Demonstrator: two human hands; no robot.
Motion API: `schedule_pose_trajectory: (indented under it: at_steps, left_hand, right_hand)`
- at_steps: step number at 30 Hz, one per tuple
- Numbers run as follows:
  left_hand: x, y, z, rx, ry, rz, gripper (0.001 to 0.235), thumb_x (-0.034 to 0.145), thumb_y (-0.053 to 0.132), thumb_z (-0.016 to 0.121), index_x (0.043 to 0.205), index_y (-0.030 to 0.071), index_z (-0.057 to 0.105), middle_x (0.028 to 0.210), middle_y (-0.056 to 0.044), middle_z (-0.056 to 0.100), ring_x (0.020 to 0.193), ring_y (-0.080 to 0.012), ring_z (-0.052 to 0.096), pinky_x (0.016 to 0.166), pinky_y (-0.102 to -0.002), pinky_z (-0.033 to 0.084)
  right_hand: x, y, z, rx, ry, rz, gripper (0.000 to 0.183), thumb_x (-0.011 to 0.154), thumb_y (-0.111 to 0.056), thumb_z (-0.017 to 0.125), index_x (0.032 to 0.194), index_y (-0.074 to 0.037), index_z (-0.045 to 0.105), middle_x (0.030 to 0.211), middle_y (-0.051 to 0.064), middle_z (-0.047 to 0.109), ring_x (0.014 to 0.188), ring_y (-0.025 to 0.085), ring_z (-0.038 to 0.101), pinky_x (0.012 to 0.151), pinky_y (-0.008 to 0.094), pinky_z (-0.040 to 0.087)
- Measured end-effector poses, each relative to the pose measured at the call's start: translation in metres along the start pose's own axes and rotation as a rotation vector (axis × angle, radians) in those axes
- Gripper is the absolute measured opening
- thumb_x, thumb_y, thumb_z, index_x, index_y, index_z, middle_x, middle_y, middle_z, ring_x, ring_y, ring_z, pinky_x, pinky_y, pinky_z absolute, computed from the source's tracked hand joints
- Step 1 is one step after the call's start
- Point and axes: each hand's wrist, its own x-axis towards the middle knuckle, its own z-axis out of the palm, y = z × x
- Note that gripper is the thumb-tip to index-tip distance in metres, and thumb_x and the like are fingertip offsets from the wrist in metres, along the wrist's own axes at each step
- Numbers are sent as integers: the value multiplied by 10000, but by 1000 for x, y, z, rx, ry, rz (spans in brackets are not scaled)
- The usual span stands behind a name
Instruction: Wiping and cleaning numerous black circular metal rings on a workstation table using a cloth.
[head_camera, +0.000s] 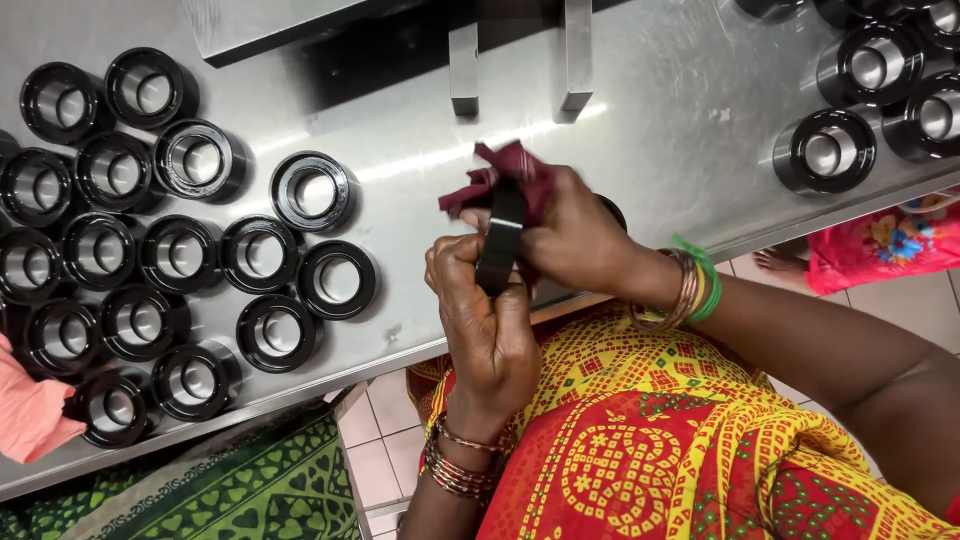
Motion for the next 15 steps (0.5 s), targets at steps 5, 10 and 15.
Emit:
schedule_pose_trajectory:
  at_steps: [5, 10, 15]
  left_hand:
    - [1, 1, 1, -37, 44, 39, 290, 1002, -19, 482, 1285, 12, 424, 1222, -156, 465, 1175, -257, 446, 1072, -415, 390]
    - [15, -16, -10, -752, 53, -351, 271, 1017, 136, 482, 1279, 77, 447, 1088, -75, 509, 1017, -199, 462, 949, -406, 387]
    - [27, -53, 0, 469, -128, -6, 261, 1077, 243, 527, 1259, 57, 529, 1102, -100, 536, 1120, -279, 515, 1137, -473, 278]
  right_hand:
    - [-12, 3, -3, 1102, -248, 577, 461, 984, -300, 718, 1279, 25, 578, 1085, 37, 706, 994, 121, 697, 863, 270, 613]
    - [-23, -3, -49, 220, -430, 746, 615, 901, -561, 576, 1368, -165, 637, 1170, 44, 762, 1032, 142, 724, 904, 327, 549]
    - [-28, -2, -99, 393, 9, 796, 496, 938, -360, 667, 1342, -79, 600, 1146, 50, 714, 1026, 148, 702, 884, 333, 578]
